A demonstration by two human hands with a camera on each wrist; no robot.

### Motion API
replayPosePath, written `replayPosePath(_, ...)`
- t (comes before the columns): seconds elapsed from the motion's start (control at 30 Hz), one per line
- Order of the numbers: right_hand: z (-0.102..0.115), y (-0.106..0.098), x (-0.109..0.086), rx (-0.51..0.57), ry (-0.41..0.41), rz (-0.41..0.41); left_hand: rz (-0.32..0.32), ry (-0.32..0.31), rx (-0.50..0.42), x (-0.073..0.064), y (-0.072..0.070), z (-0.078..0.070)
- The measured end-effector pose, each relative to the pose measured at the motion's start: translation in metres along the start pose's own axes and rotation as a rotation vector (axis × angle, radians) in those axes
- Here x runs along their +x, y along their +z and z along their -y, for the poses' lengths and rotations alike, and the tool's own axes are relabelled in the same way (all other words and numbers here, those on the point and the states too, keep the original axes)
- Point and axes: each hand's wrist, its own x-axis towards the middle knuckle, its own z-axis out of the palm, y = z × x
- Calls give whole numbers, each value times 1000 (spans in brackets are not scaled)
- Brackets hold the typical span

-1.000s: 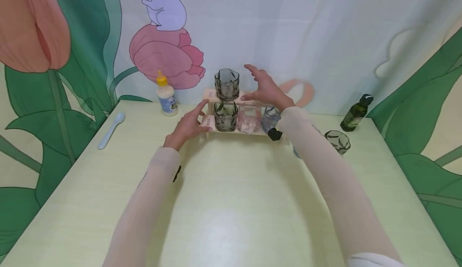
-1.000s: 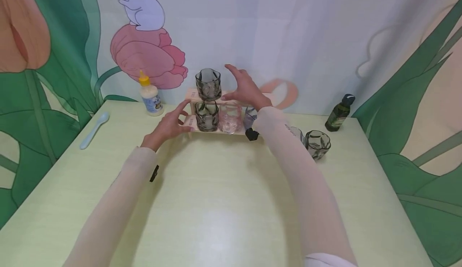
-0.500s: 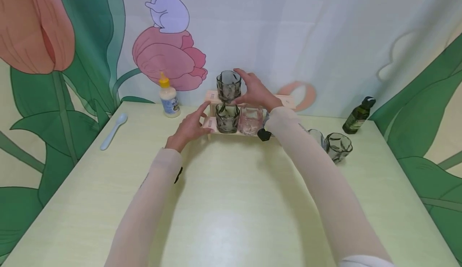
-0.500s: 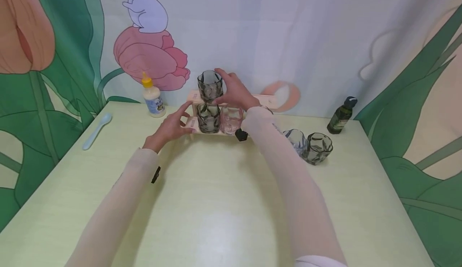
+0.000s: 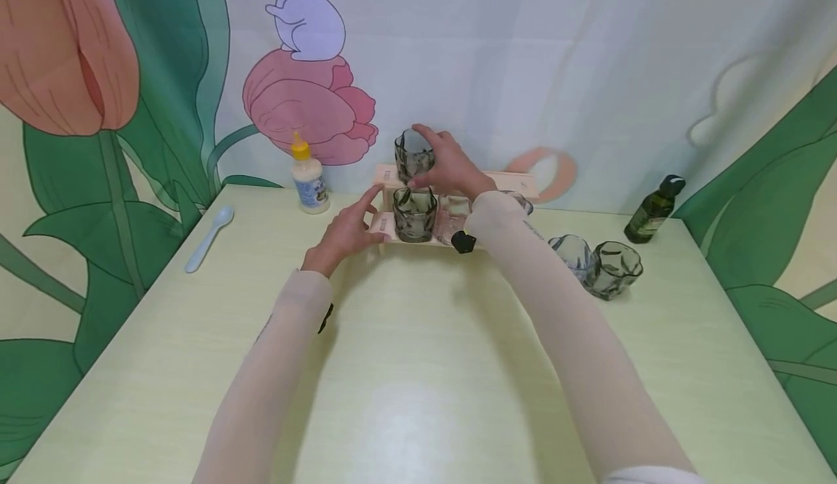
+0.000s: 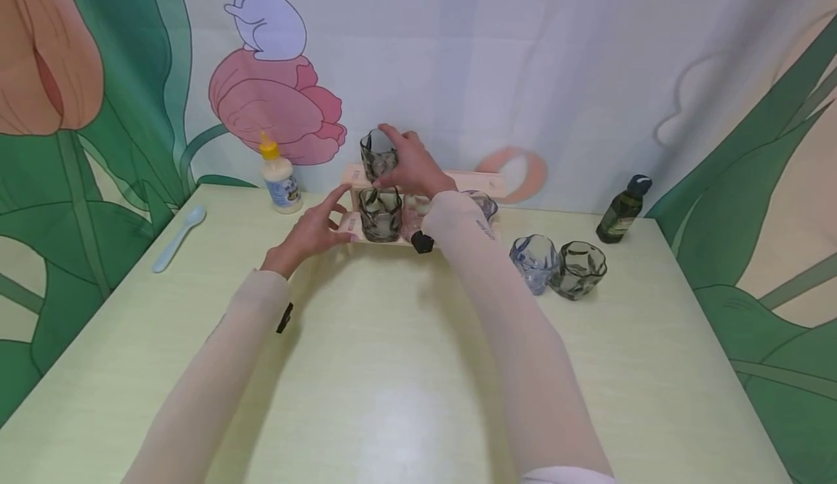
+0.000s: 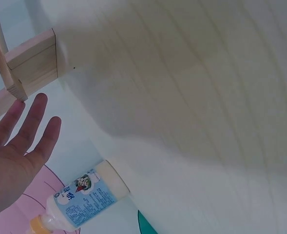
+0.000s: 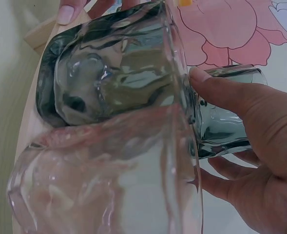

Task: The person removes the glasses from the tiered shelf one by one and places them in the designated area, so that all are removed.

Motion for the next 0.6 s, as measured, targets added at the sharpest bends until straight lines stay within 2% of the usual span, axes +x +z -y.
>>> replayPosePath(0.6,3,4,6,10,15,13,1,-4,-4,-1,0,0)
